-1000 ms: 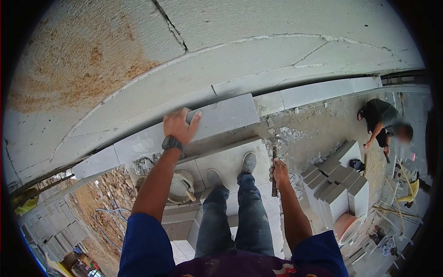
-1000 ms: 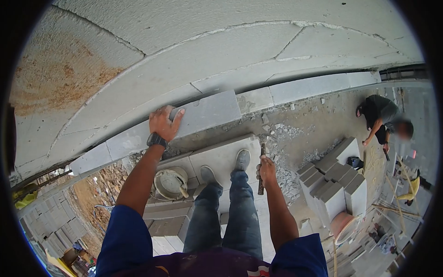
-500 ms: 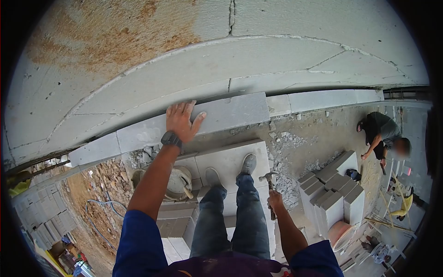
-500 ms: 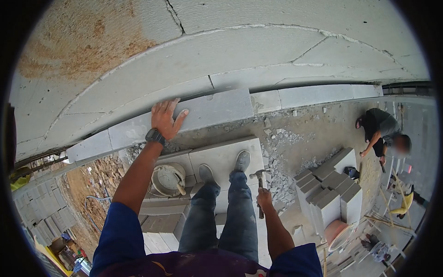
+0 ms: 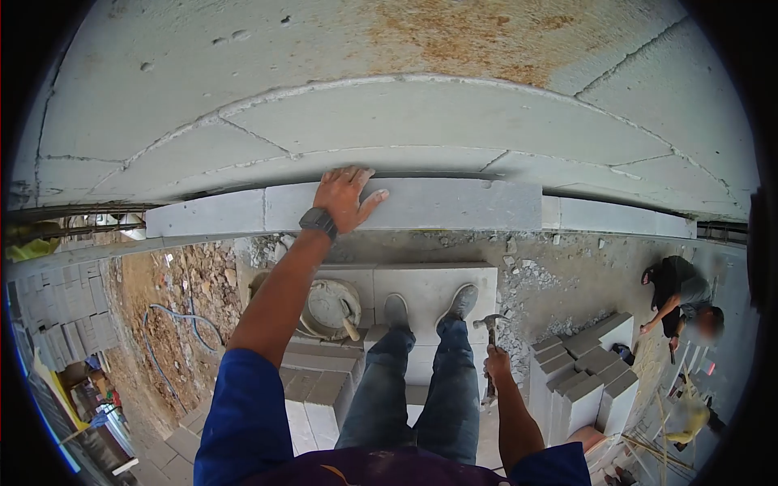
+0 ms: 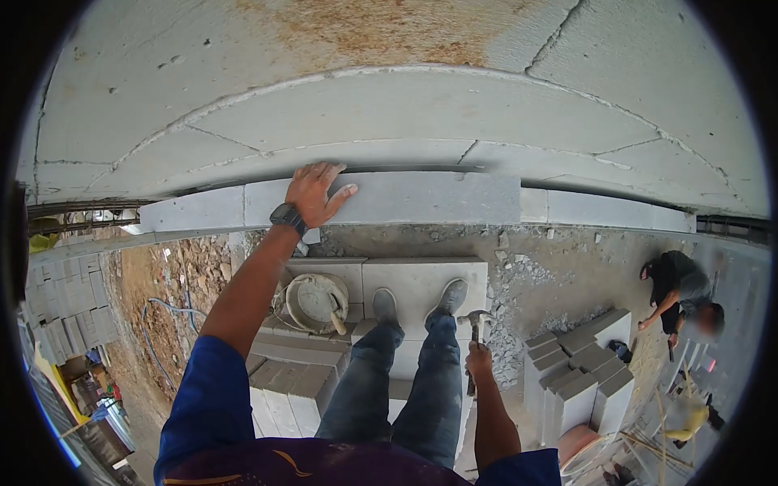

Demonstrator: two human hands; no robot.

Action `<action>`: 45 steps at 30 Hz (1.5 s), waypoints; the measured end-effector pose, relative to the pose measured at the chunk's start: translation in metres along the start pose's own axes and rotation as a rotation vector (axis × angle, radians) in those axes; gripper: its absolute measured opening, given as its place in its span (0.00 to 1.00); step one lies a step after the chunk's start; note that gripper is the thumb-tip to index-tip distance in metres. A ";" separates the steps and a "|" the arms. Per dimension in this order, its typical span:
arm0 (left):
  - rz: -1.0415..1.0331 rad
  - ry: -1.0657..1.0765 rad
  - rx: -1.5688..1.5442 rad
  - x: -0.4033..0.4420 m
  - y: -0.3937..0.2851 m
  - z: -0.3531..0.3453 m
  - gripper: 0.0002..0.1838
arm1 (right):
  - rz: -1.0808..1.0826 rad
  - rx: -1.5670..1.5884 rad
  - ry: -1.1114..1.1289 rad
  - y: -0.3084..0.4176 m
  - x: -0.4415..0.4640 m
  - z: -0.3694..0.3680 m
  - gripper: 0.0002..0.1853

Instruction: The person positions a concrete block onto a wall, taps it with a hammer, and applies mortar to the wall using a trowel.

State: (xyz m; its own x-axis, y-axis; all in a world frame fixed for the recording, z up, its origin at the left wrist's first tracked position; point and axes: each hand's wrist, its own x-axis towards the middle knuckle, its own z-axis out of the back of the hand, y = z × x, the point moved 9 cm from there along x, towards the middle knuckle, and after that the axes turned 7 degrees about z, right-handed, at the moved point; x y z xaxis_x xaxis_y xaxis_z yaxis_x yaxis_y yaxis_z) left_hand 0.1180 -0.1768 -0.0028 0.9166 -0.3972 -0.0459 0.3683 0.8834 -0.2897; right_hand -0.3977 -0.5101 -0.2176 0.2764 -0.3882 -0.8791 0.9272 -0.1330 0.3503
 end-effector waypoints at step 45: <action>0.082 -0.026 -0.040 -0.012 0.074 -0.001 0.36 | 1.752 -0.519 -0.168 0.393 -0.258 -0.169 0.24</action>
State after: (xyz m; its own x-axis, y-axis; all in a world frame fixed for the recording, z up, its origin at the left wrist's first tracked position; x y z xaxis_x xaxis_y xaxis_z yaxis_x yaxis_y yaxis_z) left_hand 0.1341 -0.1064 -0.0249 0.9473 -0.3171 -0.0458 0.2863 0.9018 -0.3237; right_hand -0.0618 -0.3078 0.0919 0.9044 0.1650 0.3936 -0.3808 0.7282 0.5698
